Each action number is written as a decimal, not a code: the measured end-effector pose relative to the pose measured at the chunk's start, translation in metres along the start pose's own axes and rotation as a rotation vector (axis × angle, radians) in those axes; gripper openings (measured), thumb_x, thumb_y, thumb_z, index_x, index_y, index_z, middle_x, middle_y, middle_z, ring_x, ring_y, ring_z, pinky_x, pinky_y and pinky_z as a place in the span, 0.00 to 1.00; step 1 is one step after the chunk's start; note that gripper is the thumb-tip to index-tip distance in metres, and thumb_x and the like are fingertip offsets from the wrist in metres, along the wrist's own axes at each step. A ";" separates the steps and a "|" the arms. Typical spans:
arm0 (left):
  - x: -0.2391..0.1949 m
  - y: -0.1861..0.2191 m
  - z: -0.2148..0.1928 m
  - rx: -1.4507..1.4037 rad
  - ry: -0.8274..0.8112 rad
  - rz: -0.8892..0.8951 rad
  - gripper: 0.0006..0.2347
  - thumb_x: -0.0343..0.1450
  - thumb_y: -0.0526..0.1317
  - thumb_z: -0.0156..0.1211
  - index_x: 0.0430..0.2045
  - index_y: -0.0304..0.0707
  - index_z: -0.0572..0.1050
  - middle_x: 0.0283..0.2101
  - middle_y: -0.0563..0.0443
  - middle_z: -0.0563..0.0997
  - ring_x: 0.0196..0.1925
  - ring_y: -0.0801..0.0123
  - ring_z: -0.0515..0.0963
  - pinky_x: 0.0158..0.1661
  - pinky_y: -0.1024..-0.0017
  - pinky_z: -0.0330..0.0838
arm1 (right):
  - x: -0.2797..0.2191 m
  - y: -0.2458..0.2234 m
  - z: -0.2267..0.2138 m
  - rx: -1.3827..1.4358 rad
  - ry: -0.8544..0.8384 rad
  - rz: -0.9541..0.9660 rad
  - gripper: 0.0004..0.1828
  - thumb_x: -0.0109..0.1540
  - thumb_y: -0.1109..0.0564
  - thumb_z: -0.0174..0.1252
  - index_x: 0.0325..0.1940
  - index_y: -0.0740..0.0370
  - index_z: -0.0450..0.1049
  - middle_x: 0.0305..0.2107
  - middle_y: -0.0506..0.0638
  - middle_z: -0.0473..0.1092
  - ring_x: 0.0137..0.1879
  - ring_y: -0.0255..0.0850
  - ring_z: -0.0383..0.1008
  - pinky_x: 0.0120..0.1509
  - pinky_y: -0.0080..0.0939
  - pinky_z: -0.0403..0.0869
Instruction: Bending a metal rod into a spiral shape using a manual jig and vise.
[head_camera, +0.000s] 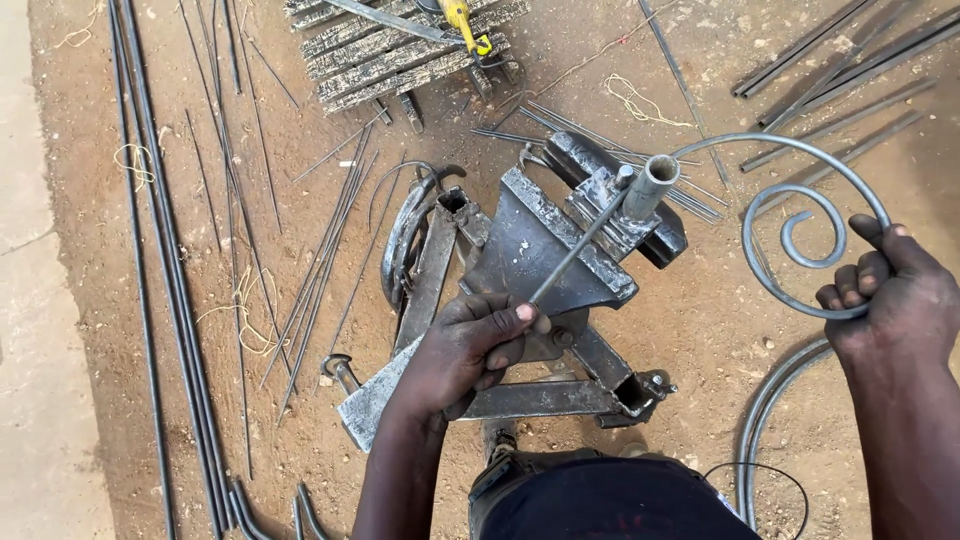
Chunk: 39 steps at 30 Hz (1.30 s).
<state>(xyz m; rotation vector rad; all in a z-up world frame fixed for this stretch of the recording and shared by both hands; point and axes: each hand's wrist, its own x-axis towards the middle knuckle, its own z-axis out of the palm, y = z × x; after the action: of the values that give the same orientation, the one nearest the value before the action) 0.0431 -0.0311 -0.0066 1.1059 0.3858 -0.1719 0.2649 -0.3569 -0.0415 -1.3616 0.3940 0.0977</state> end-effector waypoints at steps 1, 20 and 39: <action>-0.001 0.003 -0.001 0.015 0.000 -0.017 0.13 0.74 0.43 0.57 0.36 0.28 0.81 0.12 0.57 0.60 0.10 0.80 0.54 0.12 0.83 0.45 | 0.001 0.002 -0.003 -0.010 -0.022 0.003 0.15 0.74 0.43 0.44 0.51 0.47 0.75 0.11 0.35 0.51 0.18 0.29 0.46 0.29 0.31 0.51; -0.023 -0.004 -0.003 -0.086 0.021 -0.031 0.10 0.74 0.38 0.57 0.35 0.25 0.79 0.12 0.56 0.57 0.12 0.80 0.51 0.13 0.82 0.42 | -0.033 -0.002 0.009 0.008 0.020 0.000 0.14 0.72 0.46 0.47 0.49 0.51 0.77 0.12 0.38 0.49 0.19 0.30 0.46 0.27 0.32 0.50; -0.029 -0.048 0.044 -0.222 0.186 0.166 0.09 0.73 0.38 0.59 0.32 0.28 0.79 0.18 0.57 0.66 0.15 0.82 0.54 0.16 0.80 0.38 | 0.041 0.011 -0.007 -0.145 -0.185 -0.055 0.16 0.74 0.43 0.41 0.53 0.45 0.74 0.13 0.33 0.51 0.19 0.28 0.45 0.28 0.32 0.51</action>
<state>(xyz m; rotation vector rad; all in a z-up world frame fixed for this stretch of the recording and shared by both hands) 0.0106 -0.0937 -0.0182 0.9312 0.4654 0.1196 0.2980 -0.3674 -0.0662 -1.4914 0.1965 0.2084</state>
